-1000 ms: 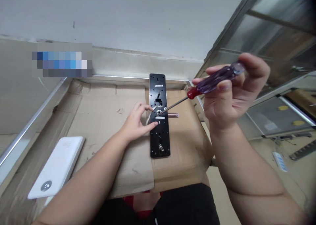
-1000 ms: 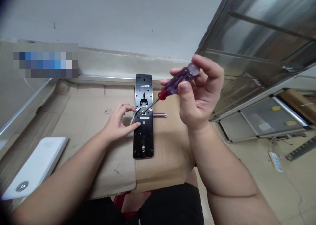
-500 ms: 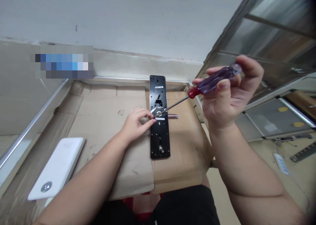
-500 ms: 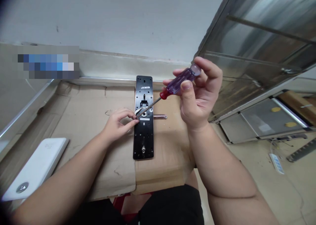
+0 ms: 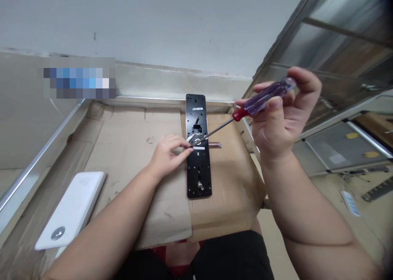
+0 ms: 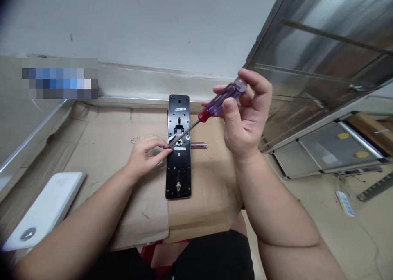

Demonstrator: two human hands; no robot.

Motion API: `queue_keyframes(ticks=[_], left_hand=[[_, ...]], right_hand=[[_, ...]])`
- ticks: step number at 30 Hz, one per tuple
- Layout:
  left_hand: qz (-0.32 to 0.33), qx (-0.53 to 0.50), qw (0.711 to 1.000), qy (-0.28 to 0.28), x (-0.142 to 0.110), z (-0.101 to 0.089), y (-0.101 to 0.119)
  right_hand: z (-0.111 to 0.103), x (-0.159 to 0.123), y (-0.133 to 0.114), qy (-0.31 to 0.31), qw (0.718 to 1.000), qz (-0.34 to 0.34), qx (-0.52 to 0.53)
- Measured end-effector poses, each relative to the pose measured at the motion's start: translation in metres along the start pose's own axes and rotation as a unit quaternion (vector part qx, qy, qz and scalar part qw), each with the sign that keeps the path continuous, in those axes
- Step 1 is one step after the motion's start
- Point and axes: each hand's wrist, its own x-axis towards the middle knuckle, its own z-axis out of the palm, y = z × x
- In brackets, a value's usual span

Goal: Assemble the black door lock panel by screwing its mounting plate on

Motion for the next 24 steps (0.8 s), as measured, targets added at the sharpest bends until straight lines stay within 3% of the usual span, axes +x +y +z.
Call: queue_keyframes(ticks=[5,12,18,24], left_hand=[[0.001,0.012,1.000,-0.009,0.000,-0.001,0.001],[-0.060,0.029,0.990,-0.122,0.000,-0.011,0.000],[-0.124,-0.098,0.973,-0.168,-0.006,-0.003,-0.008],[-0.181,-0.269,0.923,-0.206,-0.008,0.004,-0.004]], right_hand=[[0.006,-0.006,-0.008,-0.083,0.996,0.010,0.011],[0.007,-0.010,-0.010,-0.146,0.989,-0.030,0.011],[0.007,-0.013,-0.006,-0.168,0.985,-0.012,0.025],[0.011,-0.018,-0.006,-0.167,0.985,0.003,0.041]])
